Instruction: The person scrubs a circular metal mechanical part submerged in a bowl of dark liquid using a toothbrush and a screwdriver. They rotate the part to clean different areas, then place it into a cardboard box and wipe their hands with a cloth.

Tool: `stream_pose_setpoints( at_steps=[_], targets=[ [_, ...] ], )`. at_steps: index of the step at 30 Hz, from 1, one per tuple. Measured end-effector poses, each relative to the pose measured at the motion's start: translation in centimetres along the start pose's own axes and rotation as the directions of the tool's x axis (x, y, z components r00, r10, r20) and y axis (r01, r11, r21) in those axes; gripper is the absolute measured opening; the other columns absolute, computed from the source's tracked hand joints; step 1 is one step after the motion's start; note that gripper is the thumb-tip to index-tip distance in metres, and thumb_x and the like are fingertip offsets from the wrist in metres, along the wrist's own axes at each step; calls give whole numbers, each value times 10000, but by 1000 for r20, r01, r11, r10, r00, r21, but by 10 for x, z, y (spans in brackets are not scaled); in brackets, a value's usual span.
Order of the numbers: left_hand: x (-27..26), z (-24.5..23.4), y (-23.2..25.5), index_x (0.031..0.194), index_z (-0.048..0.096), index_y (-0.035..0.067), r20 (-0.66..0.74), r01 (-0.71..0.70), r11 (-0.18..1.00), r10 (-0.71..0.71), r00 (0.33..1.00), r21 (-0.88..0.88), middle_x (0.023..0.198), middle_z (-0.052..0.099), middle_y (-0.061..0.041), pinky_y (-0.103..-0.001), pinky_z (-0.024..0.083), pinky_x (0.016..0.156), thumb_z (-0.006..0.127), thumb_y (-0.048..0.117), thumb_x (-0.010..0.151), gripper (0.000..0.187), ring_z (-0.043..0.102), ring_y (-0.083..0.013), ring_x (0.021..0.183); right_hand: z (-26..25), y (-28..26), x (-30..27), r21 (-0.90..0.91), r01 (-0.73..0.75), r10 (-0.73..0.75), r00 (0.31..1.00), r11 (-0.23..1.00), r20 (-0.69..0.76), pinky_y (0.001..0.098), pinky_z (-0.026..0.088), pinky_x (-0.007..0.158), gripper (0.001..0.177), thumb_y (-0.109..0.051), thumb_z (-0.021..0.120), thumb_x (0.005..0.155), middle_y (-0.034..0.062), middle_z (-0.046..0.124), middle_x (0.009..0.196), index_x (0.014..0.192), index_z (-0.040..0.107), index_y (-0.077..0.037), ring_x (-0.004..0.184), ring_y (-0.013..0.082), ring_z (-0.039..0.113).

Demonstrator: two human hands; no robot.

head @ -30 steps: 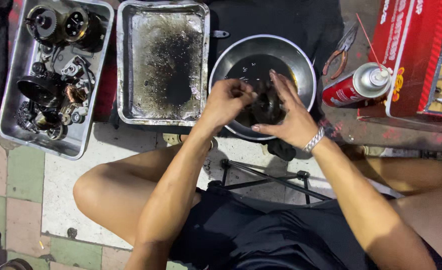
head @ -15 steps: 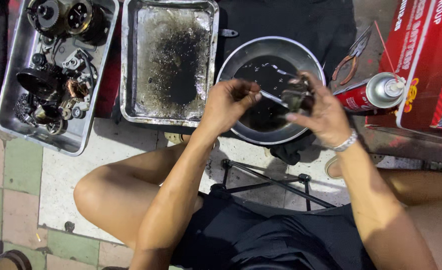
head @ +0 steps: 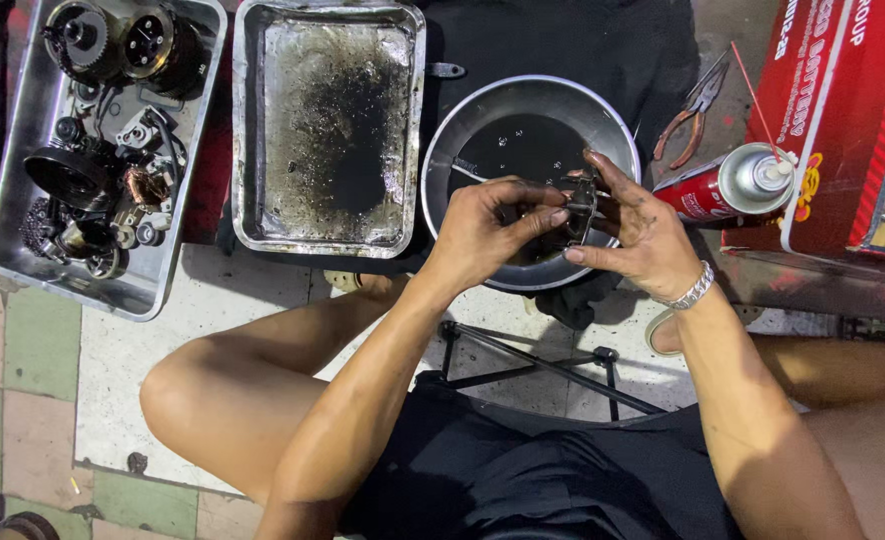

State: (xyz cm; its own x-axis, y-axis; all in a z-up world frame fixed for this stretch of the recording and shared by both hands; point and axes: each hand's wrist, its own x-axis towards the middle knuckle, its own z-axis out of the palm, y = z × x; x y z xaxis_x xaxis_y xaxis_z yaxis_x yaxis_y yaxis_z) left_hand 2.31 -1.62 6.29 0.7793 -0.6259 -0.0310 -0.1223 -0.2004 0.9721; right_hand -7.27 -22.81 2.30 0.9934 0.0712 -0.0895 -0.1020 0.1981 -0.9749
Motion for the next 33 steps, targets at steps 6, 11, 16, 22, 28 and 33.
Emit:
stream_pose_setpoints(
  at_steps=[6,11,16,22,28,33],
  targets=[
    [-2,0,-1,1048,815,104,-2,-72,994,72,997,86,961,803,-42,-299,549,754,823,226,864,221,723,-151,869,4,-7,-2,23,-48,47,999,999,20,377,421,1198,1061,21,849,716,106,405,1634,1627,308,-46,1431,193,479],
    [-3,1,-3,1029,812,109,-20,-83,995,84,996,56,955,798,-33,-286,561,771,829,217,860,201,719,-137,865,3,-7,-2,-23,-24,25,999,999,39,373,412,1211,1059,43,850,711,112,412,1633,1626,323,-46,1448,195,461],
    [-3,2,-2,1020,810,106,-21,-102,993,103,994,52,967,799,-36,-282,565,767,830,206,863,187,728,-135,865,2,-8,-3,-17,-24,24,999,1000,33,370,414,1204,1056,39,849,710,109,394,1650,1621,323,-41,1461,193,448],
    [-3,1,-1,1023,809,104,-22,-107,994,108,994,36,968,800,-42,-286,570,764,832,195,857,191,729,-136,858,1,-6,-3,-10,-2,2,1000,1000,31,373,395,1217,1055,51,851,696,101,363,1672,1612,334,-31,1471,189,433],
    [-1,-5,-8,1010,812,112,20,33,999,-34,999,16,942,805,-41,-275,600,764,809,245,877,188,762,-116,825,-5,10,-4,142,5,4,998,990,-68,374,425,1227,939,-25,839,785,129,529,1537,1611,393,-1,1408,220,528],
    [-5,-7,-6,1008,802,94,118,197,968,-216,969,154,862,806,-42,-274,596,694,835,294,811,282,750,-112,747,-7,10,-3,381,-15,56,994,924,-96,397,494,1153,756,-134,775,920,169,637,1380,1564,408,17,1300,260,629]
  ],
)
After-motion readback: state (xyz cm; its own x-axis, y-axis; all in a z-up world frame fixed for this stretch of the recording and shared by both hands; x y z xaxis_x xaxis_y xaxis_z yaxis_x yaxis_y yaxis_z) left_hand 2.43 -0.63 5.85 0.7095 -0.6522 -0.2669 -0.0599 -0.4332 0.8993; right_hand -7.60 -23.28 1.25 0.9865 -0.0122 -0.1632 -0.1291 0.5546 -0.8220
